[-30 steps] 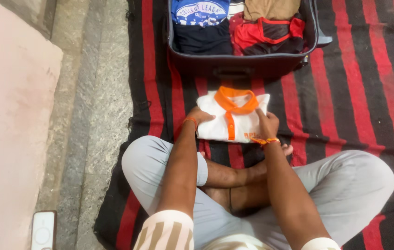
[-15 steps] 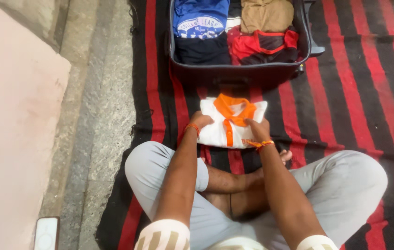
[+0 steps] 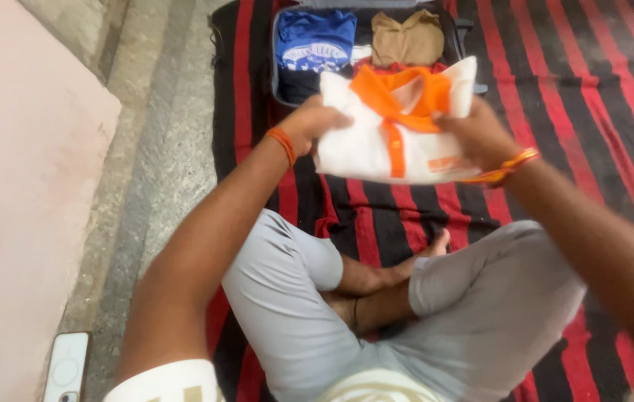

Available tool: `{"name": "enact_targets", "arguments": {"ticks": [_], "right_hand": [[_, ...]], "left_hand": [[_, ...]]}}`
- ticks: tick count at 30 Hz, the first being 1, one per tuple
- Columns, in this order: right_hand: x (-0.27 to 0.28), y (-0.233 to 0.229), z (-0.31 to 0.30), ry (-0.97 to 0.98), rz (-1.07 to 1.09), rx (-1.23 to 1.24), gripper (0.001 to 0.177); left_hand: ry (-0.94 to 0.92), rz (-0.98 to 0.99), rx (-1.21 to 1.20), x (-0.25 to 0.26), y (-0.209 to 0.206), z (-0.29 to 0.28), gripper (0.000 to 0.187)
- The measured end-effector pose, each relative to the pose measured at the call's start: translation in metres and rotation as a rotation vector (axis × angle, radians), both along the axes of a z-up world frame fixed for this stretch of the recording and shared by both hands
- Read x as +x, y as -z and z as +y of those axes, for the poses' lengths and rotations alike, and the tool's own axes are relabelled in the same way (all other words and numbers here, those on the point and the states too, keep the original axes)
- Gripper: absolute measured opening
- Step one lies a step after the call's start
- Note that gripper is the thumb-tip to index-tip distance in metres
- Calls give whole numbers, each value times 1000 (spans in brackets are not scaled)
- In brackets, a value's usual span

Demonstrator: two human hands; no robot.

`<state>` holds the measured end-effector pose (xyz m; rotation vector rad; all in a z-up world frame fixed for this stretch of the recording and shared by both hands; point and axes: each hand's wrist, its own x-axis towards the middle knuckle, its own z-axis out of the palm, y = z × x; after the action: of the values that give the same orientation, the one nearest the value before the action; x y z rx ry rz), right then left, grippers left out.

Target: The person places a folded shirt into a suitcase already containing other clothes, adjusts the items to fit, closes the lid, and pulls the zipper shut.

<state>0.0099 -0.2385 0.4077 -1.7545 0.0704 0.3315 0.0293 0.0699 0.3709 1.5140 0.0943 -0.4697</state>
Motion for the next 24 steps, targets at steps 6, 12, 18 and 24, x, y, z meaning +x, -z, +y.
{"name": "enact_targets", "arguments": {"ticks": [6,12,18,24], "right_hand": [[5,-65,-20,-37,-94,-55,35],[47,-18,-34,31,-86,36,31],[125,21,-39,-33,-100,-29,28],[293,122,-5,-86,42,87,31]], "left_hand": [[-46,20,8,13,-57,-29,35],[19,-11,-18,68,-13,-46,39],[-18,14,-25,164,68,-51,43],[-29,133,-26,313,199,-24,43]]}}
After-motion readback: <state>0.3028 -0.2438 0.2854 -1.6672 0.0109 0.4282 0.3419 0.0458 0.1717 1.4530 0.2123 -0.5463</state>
